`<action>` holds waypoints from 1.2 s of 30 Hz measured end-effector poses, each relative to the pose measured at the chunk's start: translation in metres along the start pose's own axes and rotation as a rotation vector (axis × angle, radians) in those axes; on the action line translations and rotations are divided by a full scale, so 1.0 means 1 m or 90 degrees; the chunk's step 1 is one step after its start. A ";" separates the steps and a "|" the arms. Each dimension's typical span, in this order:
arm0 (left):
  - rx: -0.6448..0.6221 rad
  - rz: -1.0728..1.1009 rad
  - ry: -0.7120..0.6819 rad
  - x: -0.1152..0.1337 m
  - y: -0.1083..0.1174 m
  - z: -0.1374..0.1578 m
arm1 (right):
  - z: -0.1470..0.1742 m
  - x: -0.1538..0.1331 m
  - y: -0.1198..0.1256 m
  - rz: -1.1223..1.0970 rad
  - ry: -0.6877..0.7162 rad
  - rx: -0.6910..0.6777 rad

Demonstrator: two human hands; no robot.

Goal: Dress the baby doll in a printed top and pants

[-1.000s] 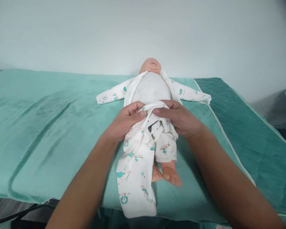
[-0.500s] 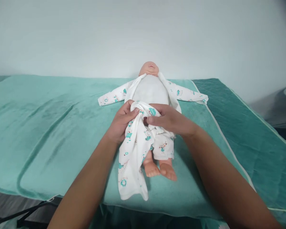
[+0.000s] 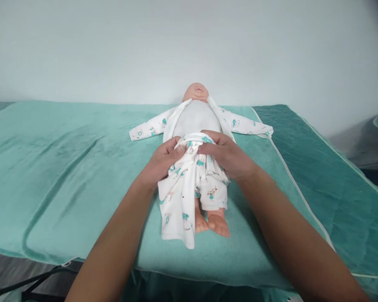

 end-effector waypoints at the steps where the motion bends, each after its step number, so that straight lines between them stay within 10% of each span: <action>1: -0.039 -0.010 -0.003 0.002 -0.003 0.001 | -0.001 0.000 0.002 -0.019 -0.001 0.026; 5: -0.133 -0.039 0.052 0.001 -0.012 0.007 | -0.001 -0.001 0.006 -0.050 -0.010 0.072; 19: 0.055 0.149 0.015 -0.009 0.006 0.000 | 0.002 -0.006 -0.003 0.027 0.010 -0.021; 32: -0.097 0.041 0.086 -0.011 -0.008 0.010 | -0.002 0.000 0.006 -0.075 0.034 0.042; 36: -0.032 0.124 0.093 -0.013 -0.004 0.010 | -0.002 -0.001 0.004 -0.009 0.040 0.018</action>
Point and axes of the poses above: each hand's wrist, its own z-axis away from the middle knuckle, its own y-axis out of the back of the hand, x = y × z, the point moved 7 cm from there along -z, towards the middle knuckle, and after that the axes turned 4 degrees about y, right-handed, at the moved point
